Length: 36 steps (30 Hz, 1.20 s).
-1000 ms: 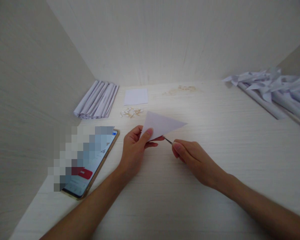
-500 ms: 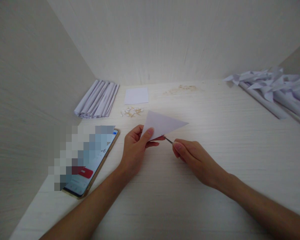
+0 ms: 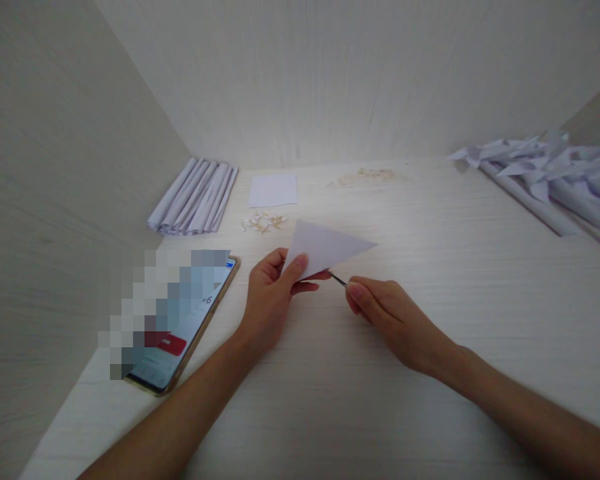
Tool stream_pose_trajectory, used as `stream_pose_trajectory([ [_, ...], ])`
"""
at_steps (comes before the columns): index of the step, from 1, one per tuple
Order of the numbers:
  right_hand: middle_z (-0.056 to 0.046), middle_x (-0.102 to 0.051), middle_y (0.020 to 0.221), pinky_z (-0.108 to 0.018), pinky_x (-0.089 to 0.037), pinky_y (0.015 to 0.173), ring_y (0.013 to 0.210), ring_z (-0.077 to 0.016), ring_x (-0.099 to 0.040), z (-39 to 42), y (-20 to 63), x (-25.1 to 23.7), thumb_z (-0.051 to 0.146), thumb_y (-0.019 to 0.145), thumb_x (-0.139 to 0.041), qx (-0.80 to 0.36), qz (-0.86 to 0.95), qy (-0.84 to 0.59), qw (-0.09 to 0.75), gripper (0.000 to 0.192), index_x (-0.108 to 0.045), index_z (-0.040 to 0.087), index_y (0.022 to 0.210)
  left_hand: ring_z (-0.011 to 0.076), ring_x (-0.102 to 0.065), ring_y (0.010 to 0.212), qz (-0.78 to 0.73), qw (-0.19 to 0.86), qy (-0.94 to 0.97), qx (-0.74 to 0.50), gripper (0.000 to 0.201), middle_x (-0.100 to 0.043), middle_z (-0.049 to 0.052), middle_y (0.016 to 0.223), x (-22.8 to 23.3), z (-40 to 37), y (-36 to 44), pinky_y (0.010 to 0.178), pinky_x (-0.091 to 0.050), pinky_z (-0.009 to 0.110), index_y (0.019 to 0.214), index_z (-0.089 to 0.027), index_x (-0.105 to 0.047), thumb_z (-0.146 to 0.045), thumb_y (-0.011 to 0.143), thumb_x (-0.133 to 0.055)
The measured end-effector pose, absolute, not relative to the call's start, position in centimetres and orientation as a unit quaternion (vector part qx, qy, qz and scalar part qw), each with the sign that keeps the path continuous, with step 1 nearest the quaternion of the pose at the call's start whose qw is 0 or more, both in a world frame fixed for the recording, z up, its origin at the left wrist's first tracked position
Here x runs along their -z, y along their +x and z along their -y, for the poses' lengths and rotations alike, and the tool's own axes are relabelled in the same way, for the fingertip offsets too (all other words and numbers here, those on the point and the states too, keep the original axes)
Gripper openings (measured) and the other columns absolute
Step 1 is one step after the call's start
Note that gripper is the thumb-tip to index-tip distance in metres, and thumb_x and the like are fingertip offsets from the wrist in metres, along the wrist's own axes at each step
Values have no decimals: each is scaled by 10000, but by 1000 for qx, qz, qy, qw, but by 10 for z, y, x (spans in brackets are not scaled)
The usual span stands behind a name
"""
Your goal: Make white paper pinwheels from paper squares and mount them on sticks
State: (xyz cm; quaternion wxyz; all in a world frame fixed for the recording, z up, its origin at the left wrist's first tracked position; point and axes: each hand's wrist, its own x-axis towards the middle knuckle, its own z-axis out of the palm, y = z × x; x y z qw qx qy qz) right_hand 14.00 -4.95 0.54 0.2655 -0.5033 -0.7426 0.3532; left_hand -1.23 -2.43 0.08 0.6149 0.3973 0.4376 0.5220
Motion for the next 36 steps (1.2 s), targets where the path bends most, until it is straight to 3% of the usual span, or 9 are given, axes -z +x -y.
stream_pose_trajectory([
  [17,32,-368,487,-229,-259,464,460,-90,-341,50,141,-3,350,857,-258,-366,730,-498,291,371,-344,182,537,107,-632,605,-439,612,389,-530,135,-652,-1,712,-1,24,-13,465,-460,137,742,-135,-552,-253,686,-586],
  [22,51,-332,477,-202,-208,375,399,-65,-270,47,142,6,450,833,-286,-491,596,-490,404,382,-433,177,611,110,-636,637,-456,598,367,-547,144,-666,9,703,-1,22,-14,470,-444,123,764,-136,-540,-232,675,-598],
  [27,85,-295,439,-171,-163,321,339,-44,-209,37,141,5,507,764,-404,-649,380,-378,541,328,-417,200,650,114,-638,651,-469,590,386,-532,183,-673,8,722,-1,22,-13,494,-451,134,780,-141,-530,-201,638,-630],
  [31,96,-291,431,-143,-144,305,334,-29,-184,33,140,0,389,722,-542,-695,304,-329,562,284,-378,192,599,126,-638,626,-479,571,433,-507,189,-670,6,710,-2,24,-12,490,-454,158,762,-148,-510,-216,633,-630],
  [36,108,-272,406,-130,-113,281,323,-24,-140,33,140,-1,352,709,-564,-709,276,-331,558,264,-386,190,603,158,-638,605,-492,532,506,-468,165,-647,8,645,-5,30,-7,483,-467,203,685,-145,-493,-230,626,-622],
])
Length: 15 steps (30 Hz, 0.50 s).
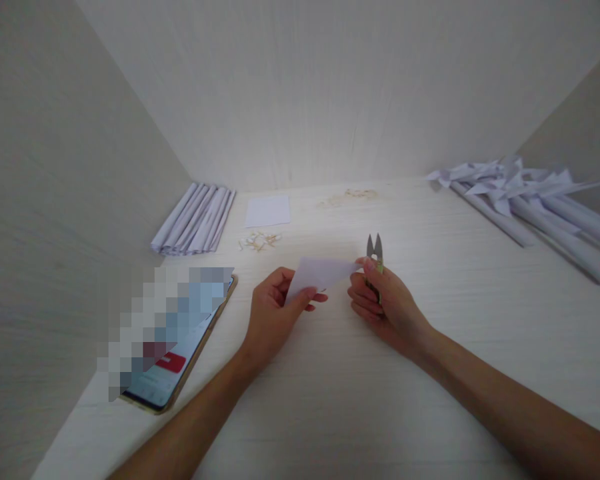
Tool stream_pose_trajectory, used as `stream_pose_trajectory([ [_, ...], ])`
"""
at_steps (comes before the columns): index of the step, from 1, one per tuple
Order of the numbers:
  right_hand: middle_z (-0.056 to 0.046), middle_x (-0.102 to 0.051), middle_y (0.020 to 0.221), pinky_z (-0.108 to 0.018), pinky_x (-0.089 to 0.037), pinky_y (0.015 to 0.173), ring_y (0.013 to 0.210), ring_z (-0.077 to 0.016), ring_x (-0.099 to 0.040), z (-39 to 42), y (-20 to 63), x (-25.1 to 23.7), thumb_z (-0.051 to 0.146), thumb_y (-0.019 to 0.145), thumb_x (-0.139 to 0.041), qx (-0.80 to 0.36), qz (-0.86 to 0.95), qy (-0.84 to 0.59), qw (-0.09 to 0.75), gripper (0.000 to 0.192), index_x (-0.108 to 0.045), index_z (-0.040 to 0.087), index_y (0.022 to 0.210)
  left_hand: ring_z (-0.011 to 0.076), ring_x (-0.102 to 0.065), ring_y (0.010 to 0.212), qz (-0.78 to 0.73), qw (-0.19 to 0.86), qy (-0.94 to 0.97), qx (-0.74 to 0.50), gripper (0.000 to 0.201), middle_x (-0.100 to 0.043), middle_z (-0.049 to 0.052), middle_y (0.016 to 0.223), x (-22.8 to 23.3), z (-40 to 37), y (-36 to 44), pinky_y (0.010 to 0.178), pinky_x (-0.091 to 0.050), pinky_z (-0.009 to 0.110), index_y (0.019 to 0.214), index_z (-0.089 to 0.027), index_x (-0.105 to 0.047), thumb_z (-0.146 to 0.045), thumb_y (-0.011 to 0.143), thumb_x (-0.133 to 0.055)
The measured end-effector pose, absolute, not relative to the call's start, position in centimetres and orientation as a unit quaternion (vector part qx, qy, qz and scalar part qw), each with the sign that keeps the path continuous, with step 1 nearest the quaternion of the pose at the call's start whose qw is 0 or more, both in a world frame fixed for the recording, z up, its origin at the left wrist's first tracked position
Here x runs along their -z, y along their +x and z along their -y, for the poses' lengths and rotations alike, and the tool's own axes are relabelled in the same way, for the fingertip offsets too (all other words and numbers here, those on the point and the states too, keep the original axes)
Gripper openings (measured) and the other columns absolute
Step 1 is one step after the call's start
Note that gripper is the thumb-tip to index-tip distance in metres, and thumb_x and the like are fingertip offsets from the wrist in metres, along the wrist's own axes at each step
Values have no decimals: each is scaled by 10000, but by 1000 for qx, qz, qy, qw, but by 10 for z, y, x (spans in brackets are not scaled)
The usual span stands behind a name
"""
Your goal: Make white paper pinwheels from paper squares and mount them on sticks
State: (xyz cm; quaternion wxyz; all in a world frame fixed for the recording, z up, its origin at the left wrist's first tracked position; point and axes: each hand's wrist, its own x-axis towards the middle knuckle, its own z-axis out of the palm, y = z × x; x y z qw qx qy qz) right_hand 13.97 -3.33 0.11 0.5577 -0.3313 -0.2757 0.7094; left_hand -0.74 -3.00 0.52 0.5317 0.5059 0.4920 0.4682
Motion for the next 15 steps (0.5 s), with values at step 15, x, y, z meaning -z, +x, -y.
stream_pose_trajectory([
  [15,91,-382,445,-132,-102,296,329,-3,-157,34,143,2,265,716,-564,-703,284,-355,546,200,-415,172,621,159,-616,607,-381,639,541,-392,321,-625,108,891,-5,31,-10,405,-443,206,888,-156,-477,-425,713,-491],
])
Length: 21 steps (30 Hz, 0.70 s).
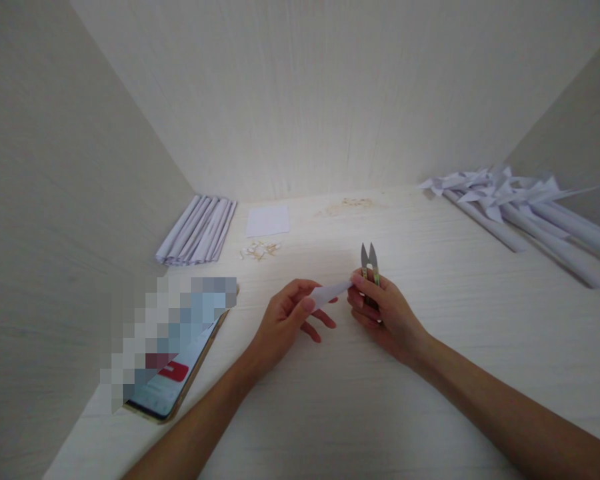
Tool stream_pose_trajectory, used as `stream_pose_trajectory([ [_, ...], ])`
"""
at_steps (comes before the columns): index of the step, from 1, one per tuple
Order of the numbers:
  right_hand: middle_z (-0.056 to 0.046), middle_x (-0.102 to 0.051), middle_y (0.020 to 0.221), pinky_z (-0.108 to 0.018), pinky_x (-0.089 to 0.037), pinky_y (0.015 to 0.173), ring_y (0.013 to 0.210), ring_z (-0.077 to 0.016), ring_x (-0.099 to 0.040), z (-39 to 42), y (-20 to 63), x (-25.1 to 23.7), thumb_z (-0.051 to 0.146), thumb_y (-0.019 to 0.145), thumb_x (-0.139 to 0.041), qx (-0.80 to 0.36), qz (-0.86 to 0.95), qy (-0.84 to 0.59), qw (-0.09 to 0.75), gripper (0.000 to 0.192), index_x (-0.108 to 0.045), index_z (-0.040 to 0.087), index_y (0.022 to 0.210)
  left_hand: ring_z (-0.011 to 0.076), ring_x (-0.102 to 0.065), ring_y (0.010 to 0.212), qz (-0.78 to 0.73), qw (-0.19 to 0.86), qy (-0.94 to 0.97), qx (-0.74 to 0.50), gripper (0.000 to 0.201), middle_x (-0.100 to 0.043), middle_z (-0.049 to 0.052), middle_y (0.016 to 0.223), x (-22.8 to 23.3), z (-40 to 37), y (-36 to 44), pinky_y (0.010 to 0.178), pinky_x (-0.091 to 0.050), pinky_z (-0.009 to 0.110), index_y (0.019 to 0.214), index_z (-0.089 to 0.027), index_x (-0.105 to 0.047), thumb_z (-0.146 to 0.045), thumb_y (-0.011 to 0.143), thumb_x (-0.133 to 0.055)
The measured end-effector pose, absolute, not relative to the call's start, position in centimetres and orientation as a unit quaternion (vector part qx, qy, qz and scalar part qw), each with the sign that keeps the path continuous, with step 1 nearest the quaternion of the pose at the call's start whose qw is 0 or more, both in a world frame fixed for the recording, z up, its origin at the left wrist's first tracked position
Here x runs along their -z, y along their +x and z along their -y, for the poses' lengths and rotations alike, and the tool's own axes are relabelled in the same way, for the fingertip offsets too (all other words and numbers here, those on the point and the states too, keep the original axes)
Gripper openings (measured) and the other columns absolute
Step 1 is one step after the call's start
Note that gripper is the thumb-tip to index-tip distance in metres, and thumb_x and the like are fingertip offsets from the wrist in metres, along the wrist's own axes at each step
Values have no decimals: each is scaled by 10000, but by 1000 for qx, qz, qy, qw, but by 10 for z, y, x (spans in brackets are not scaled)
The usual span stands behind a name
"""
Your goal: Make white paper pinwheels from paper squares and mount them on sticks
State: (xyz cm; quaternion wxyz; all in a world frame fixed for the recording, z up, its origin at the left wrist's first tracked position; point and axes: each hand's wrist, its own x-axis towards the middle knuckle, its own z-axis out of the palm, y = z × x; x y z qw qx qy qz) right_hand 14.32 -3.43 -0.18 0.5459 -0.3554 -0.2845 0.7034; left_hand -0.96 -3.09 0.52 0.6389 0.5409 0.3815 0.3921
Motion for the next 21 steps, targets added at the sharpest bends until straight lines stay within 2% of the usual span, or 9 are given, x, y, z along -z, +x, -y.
stream_pose_trajectory([
  [14,81,-440,457,-134,-103,299,307,11,-178,34,145,1,248,706,-566,-695,290,-358,552,155,-444,169,653,139,-582,619,-379,649,546,-370,332,-585,103,895,-5,30,-11,432,-434,207,894,-146,-470,-438,740,-441],
  [18,89,-424,450,-137,-98,299,307,9,-172,34,146,1,232,683,-579,-687,291,-361,560,113,-488,167,696,60,-497,531,-375,627,583,-356,345,-517,48,924,-3,30,-12,405,-363,161,939,-176,-464,-395,684,-540],
  [21,102,-359,418,-141,-107,303,312,-2,-170,35,146,2,218,681,-571,-680,298,-368,560,88,-520,173,737,64,-503,621,-397,596,612,-336,427,-453,13,941,-1,32,-12,492,-385,163,997,-210,-448,-312,622,-626],
])
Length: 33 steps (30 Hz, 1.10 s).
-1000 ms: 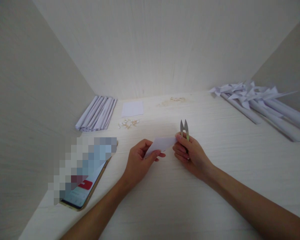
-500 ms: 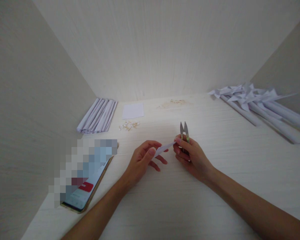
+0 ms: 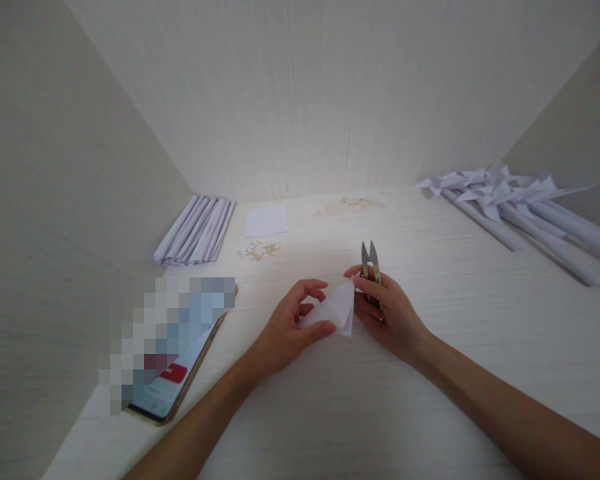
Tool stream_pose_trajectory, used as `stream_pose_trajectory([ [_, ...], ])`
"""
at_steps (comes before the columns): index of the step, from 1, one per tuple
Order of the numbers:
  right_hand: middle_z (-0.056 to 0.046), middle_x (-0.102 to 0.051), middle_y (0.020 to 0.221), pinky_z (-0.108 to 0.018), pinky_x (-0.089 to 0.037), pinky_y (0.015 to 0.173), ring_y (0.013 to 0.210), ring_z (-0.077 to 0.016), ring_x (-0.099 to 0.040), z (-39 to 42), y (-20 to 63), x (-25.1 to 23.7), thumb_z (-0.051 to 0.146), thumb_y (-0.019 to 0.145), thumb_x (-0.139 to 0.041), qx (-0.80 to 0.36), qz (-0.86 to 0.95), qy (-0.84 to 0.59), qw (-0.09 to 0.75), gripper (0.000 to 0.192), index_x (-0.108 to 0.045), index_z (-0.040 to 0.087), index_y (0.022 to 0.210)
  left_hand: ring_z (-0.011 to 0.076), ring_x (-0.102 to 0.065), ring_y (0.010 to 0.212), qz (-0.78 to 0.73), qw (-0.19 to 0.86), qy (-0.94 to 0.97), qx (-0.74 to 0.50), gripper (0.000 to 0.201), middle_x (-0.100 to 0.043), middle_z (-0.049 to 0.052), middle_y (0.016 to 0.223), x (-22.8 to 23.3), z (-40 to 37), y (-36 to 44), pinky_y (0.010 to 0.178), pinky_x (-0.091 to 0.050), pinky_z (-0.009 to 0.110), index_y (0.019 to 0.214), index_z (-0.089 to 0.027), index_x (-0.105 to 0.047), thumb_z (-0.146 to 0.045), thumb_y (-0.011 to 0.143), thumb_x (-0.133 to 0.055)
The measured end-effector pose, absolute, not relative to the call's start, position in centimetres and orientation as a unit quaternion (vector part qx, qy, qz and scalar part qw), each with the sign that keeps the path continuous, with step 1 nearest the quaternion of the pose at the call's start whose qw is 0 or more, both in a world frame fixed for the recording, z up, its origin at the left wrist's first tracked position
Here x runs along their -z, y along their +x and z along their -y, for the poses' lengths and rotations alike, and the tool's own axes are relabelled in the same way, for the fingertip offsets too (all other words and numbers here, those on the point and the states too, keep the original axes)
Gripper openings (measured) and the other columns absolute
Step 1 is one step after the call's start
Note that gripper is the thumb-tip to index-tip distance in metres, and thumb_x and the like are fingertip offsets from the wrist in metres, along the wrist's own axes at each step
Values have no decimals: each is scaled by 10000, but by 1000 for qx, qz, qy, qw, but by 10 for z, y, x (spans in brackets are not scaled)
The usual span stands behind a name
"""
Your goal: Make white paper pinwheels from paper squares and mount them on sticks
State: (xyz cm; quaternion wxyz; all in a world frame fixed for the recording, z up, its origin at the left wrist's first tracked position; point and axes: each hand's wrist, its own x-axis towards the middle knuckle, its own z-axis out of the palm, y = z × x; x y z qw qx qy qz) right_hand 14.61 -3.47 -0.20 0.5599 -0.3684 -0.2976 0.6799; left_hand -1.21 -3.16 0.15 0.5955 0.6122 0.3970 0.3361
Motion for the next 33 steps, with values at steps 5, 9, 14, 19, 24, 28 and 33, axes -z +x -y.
stream_pose_trajectory([
  [5,114,-262,389,-151,-119,308,320,-17,-165,36,143,2,245,679,-575,-664,319,-392,550,170,-548,174,831,132,-517,760,-426,554,644,-311,482,-493,22,919,-2,35,-10,628,-424,225,1034,-214,-436,-247,602,-646],
  [9,122,-269,384,-154,-109,307,315,-14,-170,36,141,1,276,658,-608,-659,331,-406,540,223,-526,178,841,126,-519,722,-432,556,630,-327,332,-561,18,833,-5,35,-8,646,-424,228,989,-180,-469,-220,677,-575],
  [14,109,-308,387,-175,-123,311,314,-17,-212,37,139,3,315,621,-632,-622,408,-449,496,204,-515,156,674,86,-500,586,-442,573,573,-385,198,-559,-10,702,-6,31,-9,538,-410,184,884,-160,-498,-241,709,-543],
  [19,93,-305,383,-191,-130,330,332,-26,-222,37,139,2,329,662,-576,-568,497,-478,450,225,-506,144,554,71,-484,523,-455,563,527,-446,180,-552,-34,606,-3,27,-11,509,-391,171,842,-165,-515,-240,688,-572],
  [24,96,-303,372,-196,-147,335,324,-34,-223,37,139,1,306,686,-541,-543,522,-489,440,199,-485,160,563,66,-469,487,-474,549,501,-472,177,-533,-51,546,-4,26,-12,503,-389,167,836,-178,-523,-242,682,-580],
  [28,93,-319,388,-196,-161,338,328,-35,-234,37,138,1,290,679,-541,-533,522,-499,440,175,-483,162,574,54,-469,500,-472,545,504,-476,171,-539,-53,562,-3,24,-14,502,-381,149,843,-187,-518,-239,691,-576],
  [33,84,-340,423,-197,-158,345,344,-33,-240,38,138,1,308,672,-546,-550,497,-496,453,177,-504,153,599,56,-459,489,-471,543,513,-469,175,-532,-52,552,-3,25,-13,488,-377,150,847,-188,-518,-247,692,-575],
])
